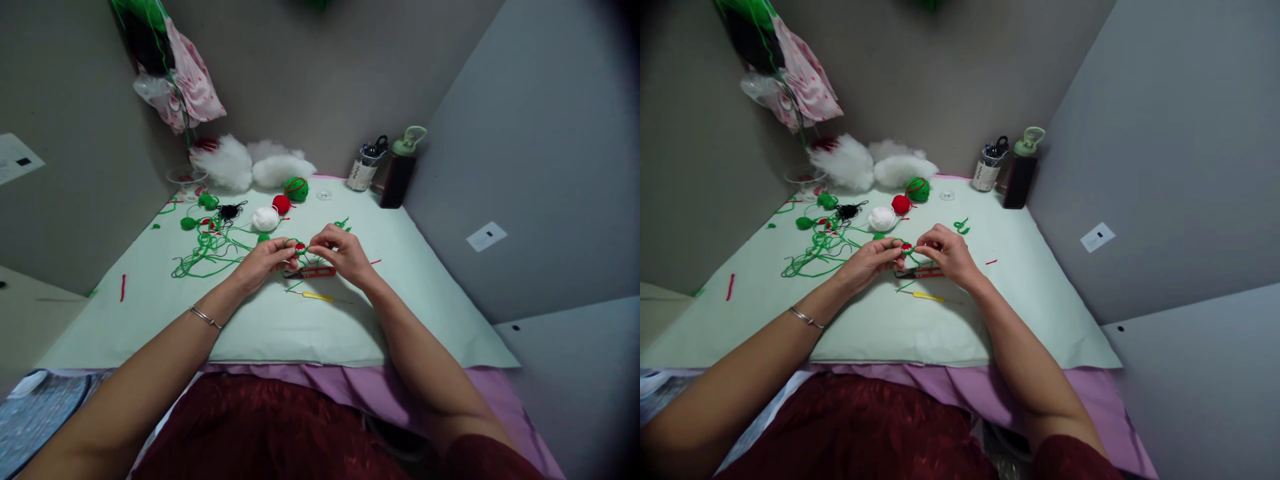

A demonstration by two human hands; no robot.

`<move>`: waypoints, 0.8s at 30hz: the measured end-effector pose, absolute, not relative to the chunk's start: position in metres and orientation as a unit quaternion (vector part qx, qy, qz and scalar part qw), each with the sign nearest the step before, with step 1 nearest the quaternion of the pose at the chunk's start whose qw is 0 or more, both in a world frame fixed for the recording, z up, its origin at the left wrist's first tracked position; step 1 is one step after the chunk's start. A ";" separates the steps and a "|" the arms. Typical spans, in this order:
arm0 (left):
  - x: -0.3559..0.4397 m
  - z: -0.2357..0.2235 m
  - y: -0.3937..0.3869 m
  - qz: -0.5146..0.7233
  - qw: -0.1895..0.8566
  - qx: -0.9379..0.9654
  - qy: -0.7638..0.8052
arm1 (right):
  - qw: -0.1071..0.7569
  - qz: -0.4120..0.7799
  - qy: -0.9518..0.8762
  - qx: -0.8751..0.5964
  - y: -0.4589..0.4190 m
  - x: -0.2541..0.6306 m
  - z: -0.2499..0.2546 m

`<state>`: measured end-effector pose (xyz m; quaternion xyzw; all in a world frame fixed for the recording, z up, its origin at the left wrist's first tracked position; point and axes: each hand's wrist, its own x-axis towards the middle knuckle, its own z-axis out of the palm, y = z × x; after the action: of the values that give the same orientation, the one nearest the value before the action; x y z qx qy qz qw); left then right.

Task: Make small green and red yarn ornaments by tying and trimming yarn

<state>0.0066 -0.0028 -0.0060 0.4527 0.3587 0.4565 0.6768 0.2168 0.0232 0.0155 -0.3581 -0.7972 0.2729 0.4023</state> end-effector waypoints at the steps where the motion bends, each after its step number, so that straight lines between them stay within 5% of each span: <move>1: 0.006 -0.006 -0.003 0.455 0.678 0.455 0.355 | 0.400 0.287 -0.795 -0.355 0.023 0.217 0.016; 9: 0.008 -0.004 -0.005 0.458 0.670 0.461 0.357 | 0.401 0.398 -0.736 -0.373 0.023 0.213 0.015; 24: 0.012 -0.007 -0.003 0.491 0.655 0.425 0.387 | 0.394 0.177 -0.813 -0.390 0.014 0.202 0.005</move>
<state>0.0125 -0.0034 -0.0072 0.4246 0.3866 0.4915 0.6548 0.2022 0.0142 0.0052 -0.3897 -0.8131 0.1773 0.3944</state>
